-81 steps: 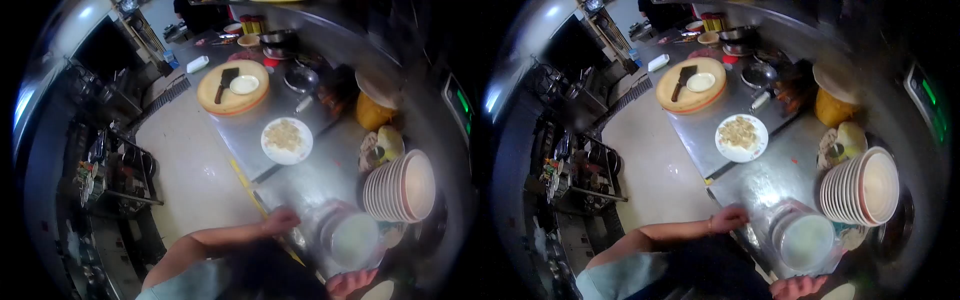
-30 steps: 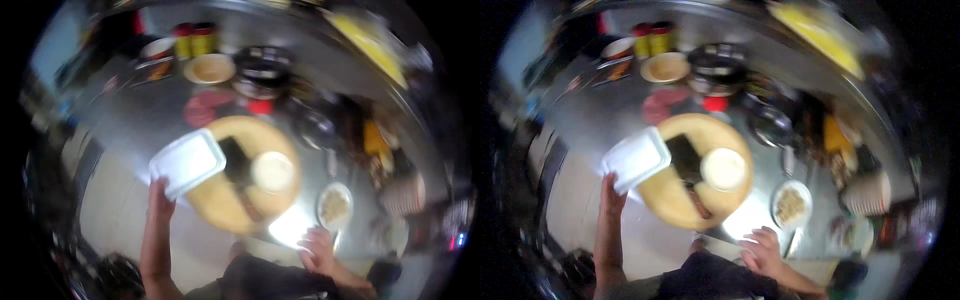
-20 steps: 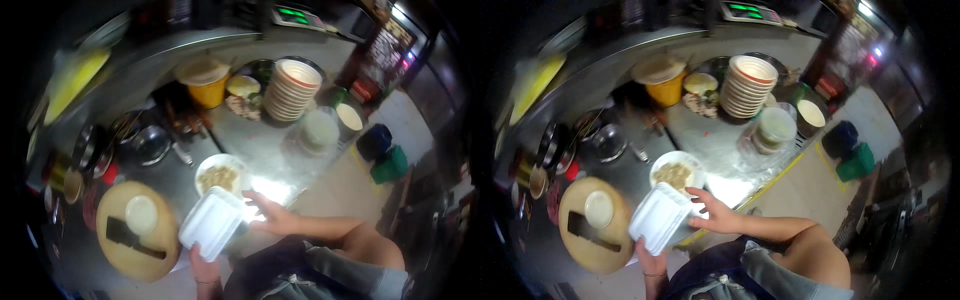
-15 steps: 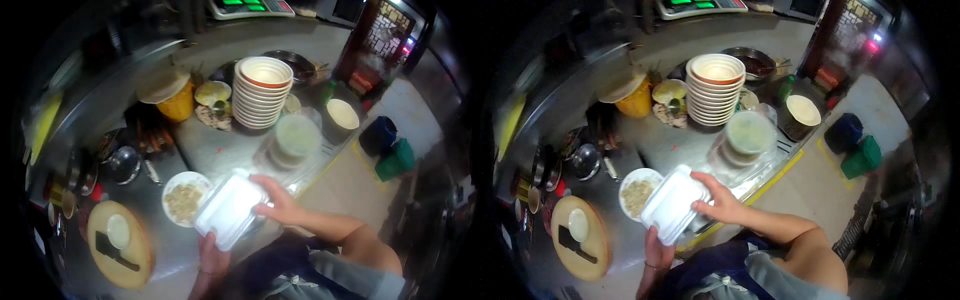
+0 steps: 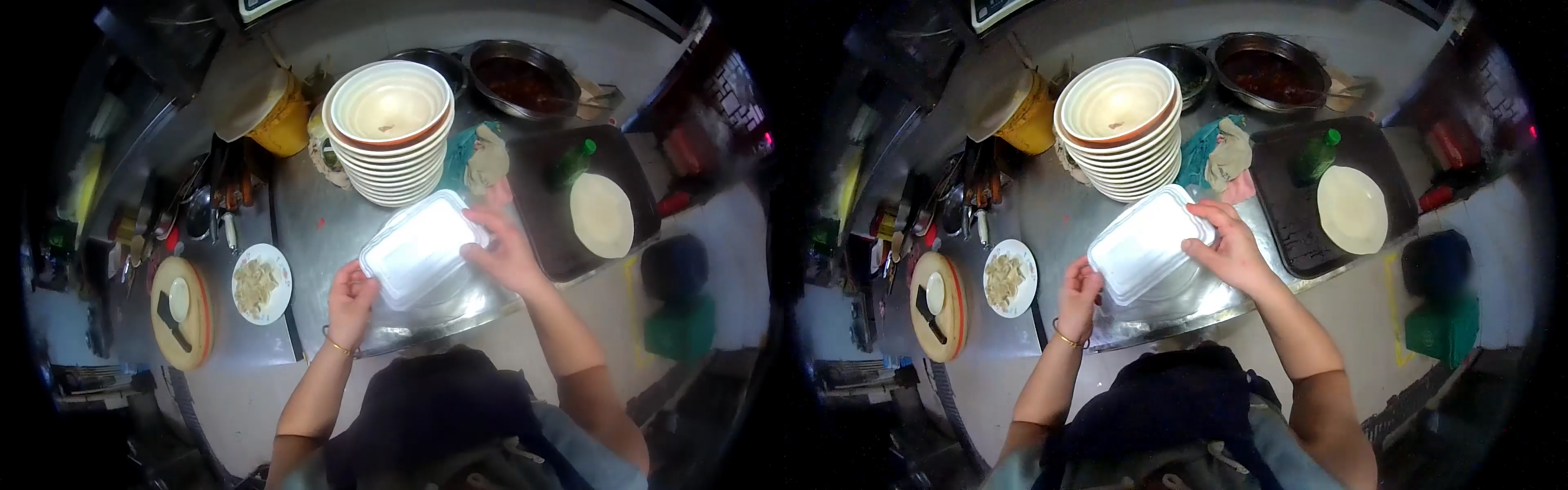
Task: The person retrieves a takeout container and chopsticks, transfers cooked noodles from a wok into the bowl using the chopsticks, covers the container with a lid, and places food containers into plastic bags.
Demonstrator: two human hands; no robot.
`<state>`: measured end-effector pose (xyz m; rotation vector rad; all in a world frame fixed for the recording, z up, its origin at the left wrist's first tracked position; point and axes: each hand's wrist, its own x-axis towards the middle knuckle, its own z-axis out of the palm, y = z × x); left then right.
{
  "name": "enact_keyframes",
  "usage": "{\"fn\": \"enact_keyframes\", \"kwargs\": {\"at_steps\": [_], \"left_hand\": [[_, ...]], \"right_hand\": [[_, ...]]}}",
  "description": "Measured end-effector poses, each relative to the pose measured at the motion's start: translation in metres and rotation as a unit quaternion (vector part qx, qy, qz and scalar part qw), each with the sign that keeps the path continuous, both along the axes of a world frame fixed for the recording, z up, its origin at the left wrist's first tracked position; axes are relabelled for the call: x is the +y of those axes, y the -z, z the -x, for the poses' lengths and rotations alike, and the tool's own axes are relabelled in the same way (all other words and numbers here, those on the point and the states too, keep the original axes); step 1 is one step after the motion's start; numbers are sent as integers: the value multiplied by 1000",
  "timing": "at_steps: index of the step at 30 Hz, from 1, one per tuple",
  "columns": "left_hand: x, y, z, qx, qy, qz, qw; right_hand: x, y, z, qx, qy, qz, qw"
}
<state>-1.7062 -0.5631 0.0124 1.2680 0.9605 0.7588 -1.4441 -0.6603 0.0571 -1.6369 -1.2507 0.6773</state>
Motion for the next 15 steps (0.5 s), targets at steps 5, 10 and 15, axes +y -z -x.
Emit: {"fn": "enact_keyframes", "kwargs": {"at_steps": [5, 10, 15], "left_hand": [[-7, 51, 24, 17, -225, 42, 973], [-5, 78, 18, -12, -132, 284, 949], [11, -5, 3, -190, -169, 237, 938]], "right_hand": [[3, 29, -45, -68, 86, -58, 992], [24, 61, -71, -70, -25, 112, 991], [39, -4, -60, 378, 81, -37, 922]]}}
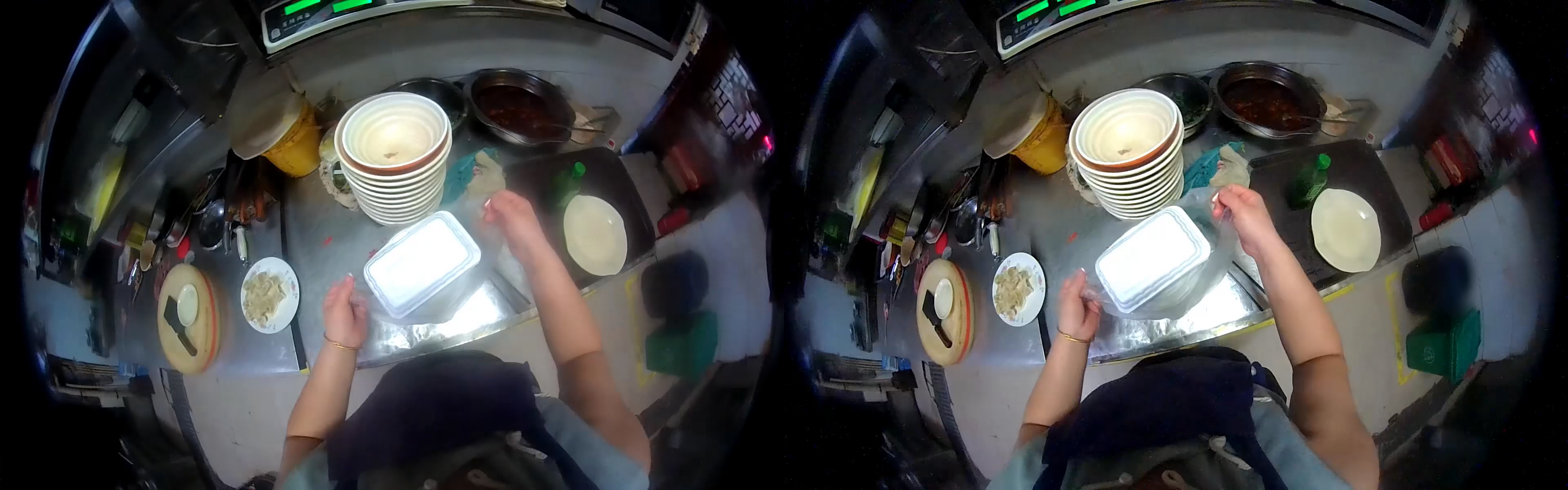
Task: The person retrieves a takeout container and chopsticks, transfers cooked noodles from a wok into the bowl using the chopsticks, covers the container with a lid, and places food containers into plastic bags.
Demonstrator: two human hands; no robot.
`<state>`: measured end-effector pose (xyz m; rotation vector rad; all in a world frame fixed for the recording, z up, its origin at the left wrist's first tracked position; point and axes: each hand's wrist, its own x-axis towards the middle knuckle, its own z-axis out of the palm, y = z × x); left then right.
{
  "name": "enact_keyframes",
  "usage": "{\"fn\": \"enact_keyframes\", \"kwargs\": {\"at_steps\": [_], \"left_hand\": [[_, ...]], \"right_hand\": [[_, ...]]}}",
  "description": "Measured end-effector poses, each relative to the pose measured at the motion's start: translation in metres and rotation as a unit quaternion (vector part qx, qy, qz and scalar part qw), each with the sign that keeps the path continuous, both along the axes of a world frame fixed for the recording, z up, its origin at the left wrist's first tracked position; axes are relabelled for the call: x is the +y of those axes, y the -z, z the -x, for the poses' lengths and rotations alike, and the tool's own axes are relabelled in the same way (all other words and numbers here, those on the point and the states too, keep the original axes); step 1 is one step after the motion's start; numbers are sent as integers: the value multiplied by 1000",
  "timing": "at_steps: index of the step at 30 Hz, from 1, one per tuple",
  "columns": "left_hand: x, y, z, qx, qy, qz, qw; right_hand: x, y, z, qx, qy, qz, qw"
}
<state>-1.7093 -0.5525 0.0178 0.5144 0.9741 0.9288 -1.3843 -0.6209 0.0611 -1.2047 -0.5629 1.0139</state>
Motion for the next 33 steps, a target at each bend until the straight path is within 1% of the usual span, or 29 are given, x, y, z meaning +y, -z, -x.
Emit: {"fn": "enact_keyframes", "kwargs": {"at_steps": [2, 3, 6, 9, 10, 12, 13, 14, 15, 16, 17, 18, 19, 20, 21, 22, 23, 24, 25, 26, 27, 28, 29, 30, 31, 32, 33], "left_hand": [[4, -34, -9, -37, 0, -4, 999], [6, -42, -11, -55, 1, -8, 998], [10, -36, 6, -116, 66, 84, 987], [-13, -61, 18, -169, 120, 178, 962], [-18, -62, 24, -202, 148, 180, 951], [-27, -65, 38, -268, 202, 185, 924], [-28, -75, 35, -224, 200, 139, 944], [-22, -97, 23, -179, 198, 93, 959], [-16, -106, 16, -134, 193, 47, 971], [-5, -91, 12, -143, 256, -5, 956], [3, -77, 4, -59, 283, -131, 948], [8, -66, -8, 27, 302, -254, 918], [12, -61, -15, 113, 314, -370, 867], [12, -74, -14, 190, 323, -465, 802], [4, -98, -16, 264, 328, -550, 721], [6, -108, -12, 333, 329, -622, 628], [13, -105, -6, 349, 336, -616, 621], [24, -101, 3, 365, 345, -608, 615], [33, -97, 11, 381, 354, -600, 608], [41, -94, 21, 337, 344, -559, 675], [49, -78, 31, 275, 308, -515, 751], [59, -50, 37, 211, 267, -465, 818], [67, -22, 41, 144, 221, -410, 873], [71, 3, 44, 118, 197, -297, 927], [68, 30, 47, 91, 169, -179, 965], [61, 53, 48, 64, 140, -59, 986], [51, 69, 44, 21, 158, 46, 986]], "right_hand": [[2, -16, 6, 25, -41, -13, 999], [4, -22, 9, 38, -60, -21, 997], [2, -43, 27, -26, -84, -14, 996], [-14, -63, 50, -42, -147, -34, 988], [-18, -62, 52, -53, -175, -50, 982], [-18, -62, 61, -67, -183, -33, 980], [-19, -61, 66, -74, -187, -25, 979], [-16, -67, 73, -98, -198, -25, 975], [-13, -67, 85, -123, -209, -25, 970], [-10, -67, 98, -148, -222, -25, 964], [-9, -70, 113, -273, -221, 5, 936], [-8, -77, 131, -393, -218, 35, 893], [-5, -80, 145, -507, -212, 62, 833], [-1, -77, 155, -574, -200, 71, 791], [-2, -75, 157, -637, -185, 81, 744], [2, -65, 163, -693, -172, 91, 694], [6, -55, 165, -597, -171, 88, 779], [11, -43, 165, -490, -165, 86, 852], [16, -35, 166, -375, -156, 84, 910], [18, -39, 170, -203, -137, -30, 969], [17, -53, 170, -130, -152, 9, 980], [15, -62, 168, -133, -160, 36, 977], [11, -72, 165, -138, -166, 61, 975], [8, -83, 163, -143, -145, 70, 977], [2, -93, 162, -148, -125, 78, 978], [-5, -100, 160, -153, -104, 84, 979], [-12, -103, 158, -146, -97, 79, 981]]}}
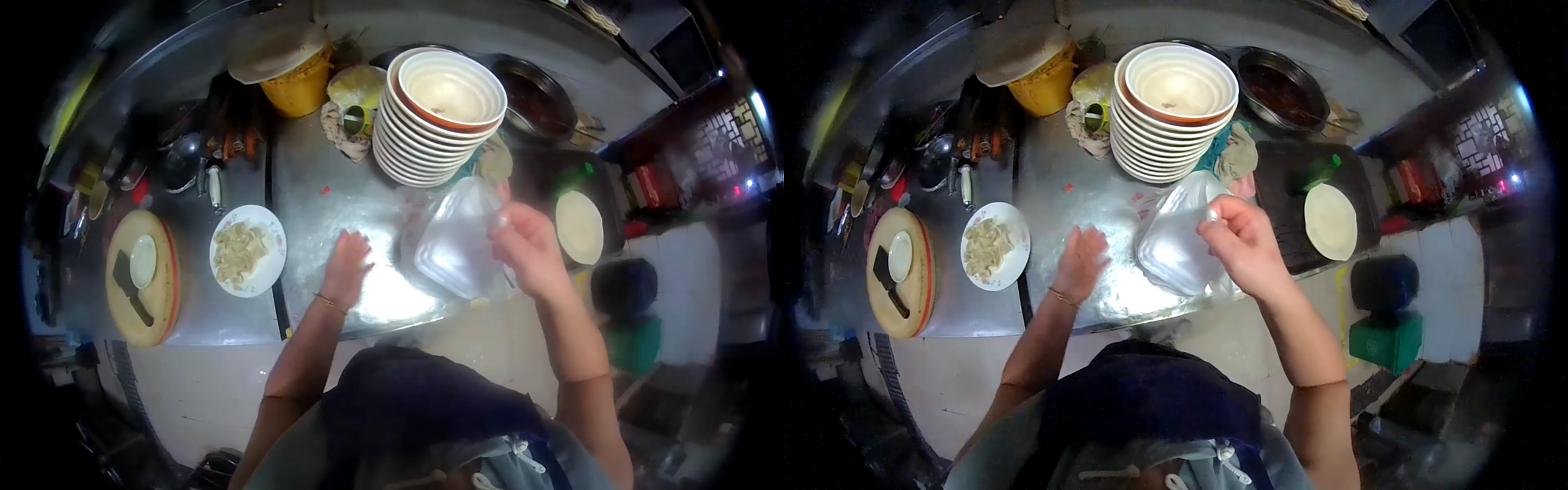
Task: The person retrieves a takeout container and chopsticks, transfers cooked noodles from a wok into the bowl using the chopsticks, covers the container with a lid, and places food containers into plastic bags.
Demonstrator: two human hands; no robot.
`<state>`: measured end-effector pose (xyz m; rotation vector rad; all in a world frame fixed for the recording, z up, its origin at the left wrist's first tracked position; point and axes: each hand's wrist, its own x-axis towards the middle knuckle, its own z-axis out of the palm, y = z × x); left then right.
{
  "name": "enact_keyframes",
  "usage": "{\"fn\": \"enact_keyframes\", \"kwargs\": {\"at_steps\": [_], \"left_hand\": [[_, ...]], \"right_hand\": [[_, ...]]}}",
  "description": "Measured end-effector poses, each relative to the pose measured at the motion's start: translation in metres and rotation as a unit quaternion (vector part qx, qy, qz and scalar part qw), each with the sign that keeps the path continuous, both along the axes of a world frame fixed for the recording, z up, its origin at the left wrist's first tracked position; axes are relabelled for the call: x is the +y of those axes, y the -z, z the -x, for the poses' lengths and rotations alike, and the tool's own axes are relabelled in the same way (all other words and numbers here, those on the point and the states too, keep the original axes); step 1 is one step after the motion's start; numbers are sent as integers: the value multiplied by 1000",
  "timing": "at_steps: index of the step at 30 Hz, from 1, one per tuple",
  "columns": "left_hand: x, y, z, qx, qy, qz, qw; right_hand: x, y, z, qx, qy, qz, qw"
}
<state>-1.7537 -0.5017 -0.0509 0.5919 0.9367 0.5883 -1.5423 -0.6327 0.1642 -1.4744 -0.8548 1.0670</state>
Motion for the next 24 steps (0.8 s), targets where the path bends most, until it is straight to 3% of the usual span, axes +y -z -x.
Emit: {"fn": "enact_keyframes", "kwargs": {"at_steps": [2, 4, 8, 9, 11, 14, 16, 20, 24], "left_hand": [[-27, 27, -14, -50, 28, 212, 976], [-59, 53, -36, -181, 109, 239, 948], [-101, -24, -69, -405, 221, 271, 845], [-115, -33, -81, -360, 212, 271, 867], [-141, -46, -114, -352, 277, 319, 835], [-201, -40, -179, -331, 373, 363, 787], [-252, -27, -224, -303, 418, 374, 770], [-352, 11, -305, -226, 470, 388, 760], [-429, 49, -385, -175, 502, 395, 750]], "right_hand": [[-21, -2, -1, 15, 17, -20, 1000], [-48, -15, 1, 27, 29, -15, 999], [-116, -36, -13, 47, 24, -35, 998], [-135, -45, -20, 70, 29, -31, 997], [-181, -59, -41, 121, 43, -17, 992], [-247, -83, -69, 51, -25, 76, 996], [-297, -73, -105, -85, -96, 31, 991], [-387, -60, -172, 56, -41, 86, 994], [-454, -33, -246, 16, -15, -11, 1000]]}}
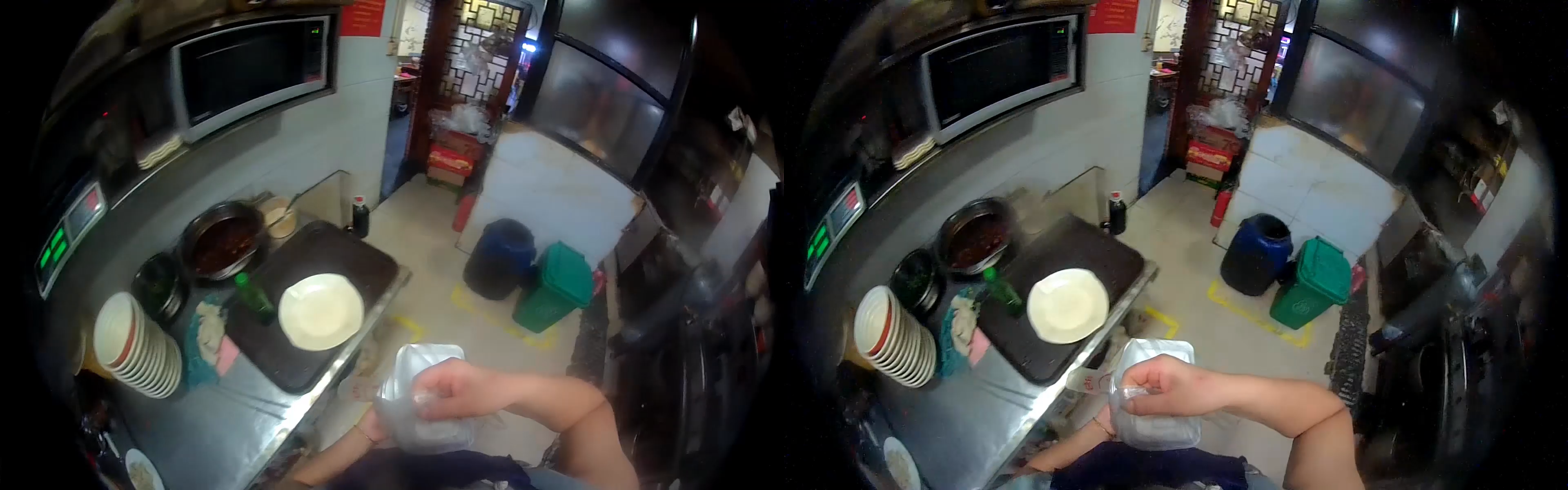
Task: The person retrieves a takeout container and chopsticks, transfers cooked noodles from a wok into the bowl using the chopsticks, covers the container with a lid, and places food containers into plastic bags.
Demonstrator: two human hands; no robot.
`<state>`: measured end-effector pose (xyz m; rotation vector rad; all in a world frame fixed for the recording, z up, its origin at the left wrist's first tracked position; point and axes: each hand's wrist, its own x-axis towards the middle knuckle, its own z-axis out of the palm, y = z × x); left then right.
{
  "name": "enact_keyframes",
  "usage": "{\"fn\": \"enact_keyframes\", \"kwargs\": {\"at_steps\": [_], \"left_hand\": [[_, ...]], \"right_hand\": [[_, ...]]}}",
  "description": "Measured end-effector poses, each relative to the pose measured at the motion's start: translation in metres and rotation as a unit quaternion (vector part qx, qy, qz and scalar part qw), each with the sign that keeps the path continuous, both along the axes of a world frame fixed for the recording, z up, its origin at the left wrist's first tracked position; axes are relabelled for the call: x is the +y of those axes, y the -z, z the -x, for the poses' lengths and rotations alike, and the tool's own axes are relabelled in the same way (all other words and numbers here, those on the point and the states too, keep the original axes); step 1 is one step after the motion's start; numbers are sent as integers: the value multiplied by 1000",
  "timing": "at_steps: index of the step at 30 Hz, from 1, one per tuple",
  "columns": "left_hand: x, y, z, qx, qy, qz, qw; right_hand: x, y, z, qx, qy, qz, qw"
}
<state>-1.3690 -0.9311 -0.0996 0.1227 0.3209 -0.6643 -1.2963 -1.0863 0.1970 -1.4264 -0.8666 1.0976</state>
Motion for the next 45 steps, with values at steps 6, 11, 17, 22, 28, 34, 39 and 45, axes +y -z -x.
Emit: {"fn": "enact_keyframes", "kwargs": {"at_steps": [6, 11, 17, 22, 28, 34, 39, 45], "left_hand": [[-75, 35, -133, -35, 57, -31, 997], [-100, 36, -293, -3, 50, -140, 989], [-123, 57, -472, -220, 10, 167, 961], [-118, 52, -635, -164, 70, 114, 977], [-107, 61, -844, -149, 34, 74, 985], [-80, 67, -1023, -123, -78, 31, 989], [-31, 28, -1085, -133, -173, 57, 974], [-10, -6, -1137, -144, -290, 103, 940]], "right_hand": [[-70, 15, -136, 36, 87, 61, 994], [-98, 18, -244, 30, 179, 87, 980], [-118, 24, -427, 41, 271, 153, 950], [-133, 38, -550, 208, 243, 146, 936], [-110, 53, -759, 134, 150, 189, 961], [-69, 87, -967, 130, -51, 12, 990], [-43, 36, -1024, 195, 39, 10, 980], [-3, 26, -1158, 236, 102, -74, 964]]}}
